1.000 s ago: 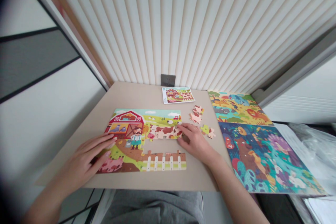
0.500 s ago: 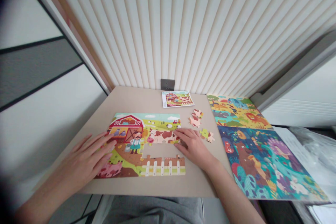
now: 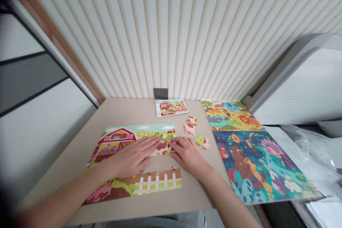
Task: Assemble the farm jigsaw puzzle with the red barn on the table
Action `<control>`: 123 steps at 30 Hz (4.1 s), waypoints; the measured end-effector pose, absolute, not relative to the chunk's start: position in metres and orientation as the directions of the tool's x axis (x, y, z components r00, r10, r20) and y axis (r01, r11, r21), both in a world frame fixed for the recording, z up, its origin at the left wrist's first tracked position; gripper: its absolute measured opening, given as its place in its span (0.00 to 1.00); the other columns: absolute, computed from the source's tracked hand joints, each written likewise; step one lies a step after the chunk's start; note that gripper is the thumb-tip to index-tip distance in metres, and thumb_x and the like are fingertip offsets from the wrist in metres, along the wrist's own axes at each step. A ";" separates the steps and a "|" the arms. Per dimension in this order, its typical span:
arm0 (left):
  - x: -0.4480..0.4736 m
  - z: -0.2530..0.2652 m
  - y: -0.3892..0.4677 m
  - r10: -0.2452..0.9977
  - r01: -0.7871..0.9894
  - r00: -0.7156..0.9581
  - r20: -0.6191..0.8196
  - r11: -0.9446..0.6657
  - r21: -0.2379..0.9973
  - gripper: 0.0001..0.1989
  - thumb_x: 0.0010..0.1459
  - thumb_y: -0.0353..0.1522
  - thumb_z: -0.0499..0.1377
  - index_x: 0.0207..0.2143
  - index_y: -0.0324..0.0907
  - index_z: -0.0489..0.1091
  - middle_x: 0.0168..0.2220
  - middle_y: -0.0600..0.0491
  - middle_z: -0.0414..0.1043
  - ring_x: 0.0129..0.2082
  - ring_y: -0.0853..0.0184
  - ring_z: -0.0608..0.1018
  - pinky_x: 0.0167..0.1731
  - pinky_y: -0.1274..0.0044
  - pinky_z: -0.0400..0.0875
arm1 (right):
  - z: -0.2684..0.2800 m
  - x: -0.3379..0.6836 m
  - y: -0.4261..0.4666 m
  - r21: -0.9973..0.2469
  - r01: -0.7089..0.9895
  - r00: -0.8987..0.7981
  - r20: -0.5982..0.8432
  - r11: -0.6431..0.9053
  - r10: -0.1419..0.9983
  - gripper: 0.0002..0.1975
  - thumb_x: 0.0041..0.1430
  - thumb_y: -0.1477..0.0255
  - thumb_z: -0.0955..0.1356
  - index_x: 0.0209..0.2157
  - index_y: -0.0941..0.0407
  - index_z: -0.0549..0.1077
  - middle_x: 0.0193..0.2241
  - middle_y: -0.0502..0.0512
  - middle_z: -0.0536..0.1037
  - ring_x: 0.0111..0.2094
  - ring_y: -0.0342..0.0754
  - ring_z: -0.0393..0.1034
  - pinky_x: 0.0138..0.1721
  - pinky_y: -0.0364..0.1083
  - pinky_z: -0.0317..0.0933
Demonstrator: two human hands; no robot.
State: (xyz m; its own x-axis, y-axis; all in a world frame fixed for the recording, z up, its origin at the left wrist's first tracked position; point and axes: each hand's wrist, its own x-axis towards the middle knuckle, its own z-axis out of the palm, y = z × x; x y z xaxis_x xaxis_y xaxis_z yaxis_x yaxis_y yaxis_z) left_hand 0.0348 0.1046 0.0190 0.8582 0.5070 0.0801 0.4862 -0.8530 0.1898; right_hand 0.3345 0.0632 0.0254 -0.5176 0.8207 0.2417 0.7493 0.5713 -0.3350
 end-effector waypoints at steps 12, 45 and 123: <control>0.035 0.017 0.103 0.503 0.476 0.856 0.124 -0.858 0.193 0.32 0.75 0.40 0.52 0.76 0.46 0.48 0.77 0.50 0.46 0.77 0.60 0.52 0.75 0.66 0.47 | 0.029 0.330 0.062 -0.245 0.776 -0.538 0.224 0.581 0.813 0.23 0.72 0.72 0.67 0.67 0.52 0.68 0.56 0.64 0.75 0.52 0.58 0.70 0.53 0.57 0.69; 0.034 0.022 0.108 0.530 0.472 0.841 0.104 -0.815 0.336 0.27 0.78 0.40 0.43 0.75 0.46 0.55 0.76 0.51 0.50 0.76 0.62 0.55 0.75 0.66 0.49 | 0.015 0.375 0.084 -0.177 0.963 -0.144 0.304 0.205 0.942 0.14 0.74 0.63 0.65 0.46 0.54 0.81 0.47 0.64 0.83 0.49 0.59 0.79 0.54 0.58 0.70; 0.029 0.046 0.104 0.396 0.302 0.880 0.262 -0.892 0.335 0.14 0.71 0.35 0.58 0.55 0.43 0.77 0.54 0.48 0.80 0.57 0.59 0.78 0.62 0.66 0.69 | 0.032 0.333 0.057 -0.039 0.714 -0.672 0.243 0.699 0.700 0.17 0.73 0.73 0.68 0.60 0.50 0.74 0.63 0.60 0.76 0.63 0.56 0.69 0.62 0.60 0.60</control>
